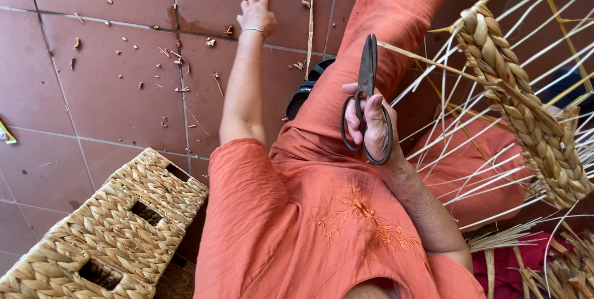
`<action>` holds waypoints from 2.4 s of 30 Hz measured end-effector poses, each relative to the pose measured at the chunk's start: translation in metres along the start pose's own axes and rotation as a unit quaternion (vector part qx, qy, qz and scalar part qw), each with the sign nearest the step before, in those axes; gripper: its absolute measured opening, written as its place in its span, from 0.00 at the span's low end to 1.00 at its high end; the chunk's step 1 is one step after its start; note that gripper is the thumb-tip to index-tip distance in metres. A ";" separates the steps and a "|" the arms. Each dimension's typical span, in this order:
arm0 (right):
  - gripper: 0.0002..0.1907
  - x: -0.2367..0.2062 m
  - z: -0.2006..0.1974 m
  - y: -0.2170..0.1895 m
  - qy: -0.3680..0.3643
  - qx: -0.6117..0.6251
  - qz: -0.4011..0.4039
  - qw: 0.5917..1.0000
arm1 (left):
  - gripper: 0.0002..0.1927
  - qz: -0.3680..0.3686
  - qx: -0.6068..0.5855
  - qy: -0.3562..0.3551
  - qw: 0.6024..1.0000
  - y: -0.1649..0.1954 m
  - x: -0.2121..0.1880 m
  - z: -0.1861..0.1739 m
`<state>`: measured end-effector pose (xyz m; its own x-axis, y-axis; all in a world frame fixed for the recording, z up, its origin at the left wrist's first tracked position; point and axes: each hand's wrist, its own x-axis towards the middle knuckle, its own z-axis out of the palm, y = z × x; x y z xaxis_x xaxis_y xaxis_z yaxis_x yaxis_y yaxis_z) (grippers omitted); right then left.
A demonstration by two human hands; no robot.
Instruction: The person sits on the floor weaving dried palm or straw strips around a rectangular frame, braiding strips over the frame edge and tucking ends to secure them. They gather loose strips, continue the braid along the frame, and use scissors to trim excess straw ends.
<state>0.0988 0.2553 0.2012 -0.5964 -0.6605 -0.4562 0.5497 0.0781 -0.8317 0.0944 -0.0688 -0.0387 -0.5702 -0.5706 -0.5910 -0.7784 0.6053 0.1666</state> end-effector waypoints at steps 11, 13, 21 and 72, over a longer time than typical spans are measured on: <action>0.42 0.022 -0.007 0.011 0.018 0.001 0.015 1.000 | 0.25 0.140 -0.072 0.039 0.987 -0.009 -0.061 0.065; 0.42 0.025 -0.006 0.013 0.014 0.003 0.021 1.000 | 0.19 0.167 -0.079 -0.004 0.983 -0.012 -0.070 0.074; 0.41 0.032 -0.005 0.012 0.008 -0.003 0.018 1.000 | 0.22 0.044 -0.148 0.160 0.975 0.050 0.025 0.033; 0.44 -0.124 -0.093 -0.020 0.199 -0.260 -0.283 0.902 | 0.08 0.627 -0.316 0.043 0.711 0.140 -0.292 -0.108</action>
<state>0.1077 0.4055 0.2446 -0.9144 -0.3932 0.0963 -0.1956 0.2209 -0.9555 0.1236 0.1224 0.2427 -0.9126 0.1487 0.3809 0.4088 0.3132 0.8572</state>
